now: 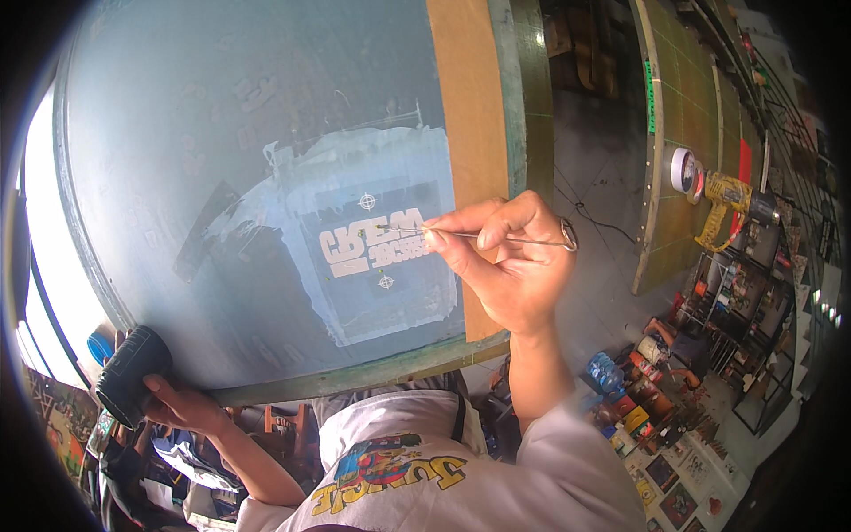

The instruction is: The person uses a small metal tool to pick out and clear small details on a screen printing stencil held on a frame, periodically wiping the tool on a container and then lifting the frame to move to another station.

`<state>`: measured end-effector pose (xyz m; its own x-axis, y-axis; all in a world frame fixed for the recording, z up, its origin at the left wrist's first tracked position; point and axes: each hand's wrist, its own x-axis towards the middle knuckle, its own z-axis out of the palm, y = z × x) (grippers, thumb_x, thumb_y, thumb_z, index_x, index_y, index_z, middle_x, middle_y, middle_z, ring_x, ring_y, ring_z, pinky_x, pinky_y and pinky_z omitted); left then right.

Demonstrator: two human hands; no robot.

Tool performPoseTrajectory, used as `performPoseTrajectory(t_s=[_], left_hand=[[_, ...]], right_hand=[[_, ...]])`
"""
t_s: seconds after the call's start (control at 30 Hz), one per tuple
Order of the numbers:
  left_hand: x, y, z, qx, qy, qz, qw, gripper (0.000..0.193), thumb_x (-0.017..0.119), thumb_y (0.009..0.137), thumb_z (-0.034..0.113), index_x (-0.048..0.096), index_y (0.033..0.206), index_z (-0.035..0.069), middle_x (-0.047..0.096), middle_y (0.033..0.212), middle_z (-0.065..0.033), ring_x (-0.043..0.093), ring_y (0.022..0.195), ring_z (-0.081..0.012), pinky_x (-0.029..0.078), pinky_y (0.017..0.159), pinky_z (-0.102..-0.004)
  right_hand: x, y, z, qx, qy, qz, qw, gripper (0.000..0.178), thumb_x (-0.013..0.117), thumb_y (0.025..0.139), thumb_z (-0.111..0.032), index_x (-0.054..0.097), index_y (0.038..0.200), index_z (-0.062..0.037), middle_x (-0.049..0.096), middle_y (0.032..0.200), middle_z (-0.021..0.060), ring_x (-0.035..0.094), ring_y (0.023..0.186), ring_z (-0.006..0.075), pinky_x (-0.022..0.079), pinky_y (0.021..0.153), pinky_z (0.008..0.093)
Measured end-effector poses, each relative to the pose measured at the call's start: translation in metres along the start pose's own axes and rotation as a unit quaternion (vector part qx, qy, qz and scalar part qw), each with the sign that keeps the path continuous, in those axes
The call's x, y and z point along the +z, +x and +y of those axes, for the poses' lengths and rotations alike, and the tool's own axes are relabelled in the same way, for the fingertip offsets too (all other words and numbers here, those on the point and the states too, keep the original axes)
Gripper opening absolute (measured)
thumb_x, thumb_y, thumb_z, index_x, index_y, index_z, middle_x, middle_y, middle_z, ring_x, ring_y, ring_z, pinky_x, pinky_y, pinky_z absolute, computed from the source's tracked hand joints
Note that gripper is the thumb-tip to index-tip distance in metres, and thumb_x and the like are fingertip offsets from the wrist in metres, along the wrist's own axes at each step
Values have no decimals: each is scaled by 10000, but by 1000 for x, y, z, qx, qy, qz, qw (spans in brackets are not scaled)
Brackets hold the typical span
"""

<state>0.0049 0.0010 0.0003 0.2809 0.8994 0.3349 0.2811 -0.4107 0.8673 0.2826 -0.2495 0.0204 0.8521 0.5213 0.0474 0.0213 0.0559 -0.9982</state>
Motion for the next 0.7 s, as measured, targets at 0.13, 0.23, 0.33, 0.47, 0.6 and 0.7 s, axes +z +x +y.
performPoseTrajectory(t_s=[0.13, 0.23, 0.33, 0.47, 0.6, 0.7], left_hand=[[3, 1, 3, 3, 6, 1, 1000, 629, 589, 938, 377, 375, 1367, -30, 486, 1362, -249, 526, 1219, -352, 487, 995, -455], [0, 0, 0, 2, 11, -7, 1000, 639, 586, 938, 382, 368, 1369, -36, 483, 1361, -253, 525, 1218, -357, 488, 994, -455], [0, 1, 1, -8, 3, -8, 1000, 648, 582, 940, 378, 364, 1371, -54, 474, 1366, -256, 511, 1230, -367, 465, 1010, -470], [-2, -2, 0, -21, -7, 2, 1000, 644, 568, 948, 365, 373, 1361, -88, 458, 1376, -257, 477, 1262, -382, 421, 1042, -499], [-2, 1, 1, -8, -13, -8, 1000, 586, 607, 938, 338, 413, 1353, -28, 487, 1363, -240, 546, 1192, -338, 499, 977, -444], [-8, -2, -7, -11, -17, -5, 1000, 584, 618, 932, 336, 424, 1346, -28, 493, 1358, -236, 553, 1183, -332, 503, 973, -437]], right_hand=[[-1, 1, -1, 6, 8, 11, 1000, 340, 675, 787, 174, 428, 812, -58, 690, 834, 217, 707, 777, 228, 604, 706, 341], [-6, 3, -7, 20, 43, 27, 999, 361, 681, 789, 163, 406, 795, -70, 686, 817, 219, 706, 737, 236, 607, 685, 355], [-10, 1, -10, 23, 60, 55, 996, 378, 684, 788, 158, 390, 786, -80, 682, 799, 220, 704, 713, 244, 608, 669, 367], [-14, -8, -9, 12, 37, 68, 997, 378, 683, 787, 158, 391, 795, -81, 679, 789, 218, 704, 711, 249, 612, 669, 374], [-15, -19, -5, 6, 32, 69, 997, 370, 680, 786, 164, 402, 809, -78, 677, 794, 214, 708, 727, 252, 616, 685, 379], [-13, -21, -4, 8, 25, 74, 997, 365, 677, 785, 170, 409, 811, -75, 676, 807, 218, 712, 747, 255, 617, 693, 377]])
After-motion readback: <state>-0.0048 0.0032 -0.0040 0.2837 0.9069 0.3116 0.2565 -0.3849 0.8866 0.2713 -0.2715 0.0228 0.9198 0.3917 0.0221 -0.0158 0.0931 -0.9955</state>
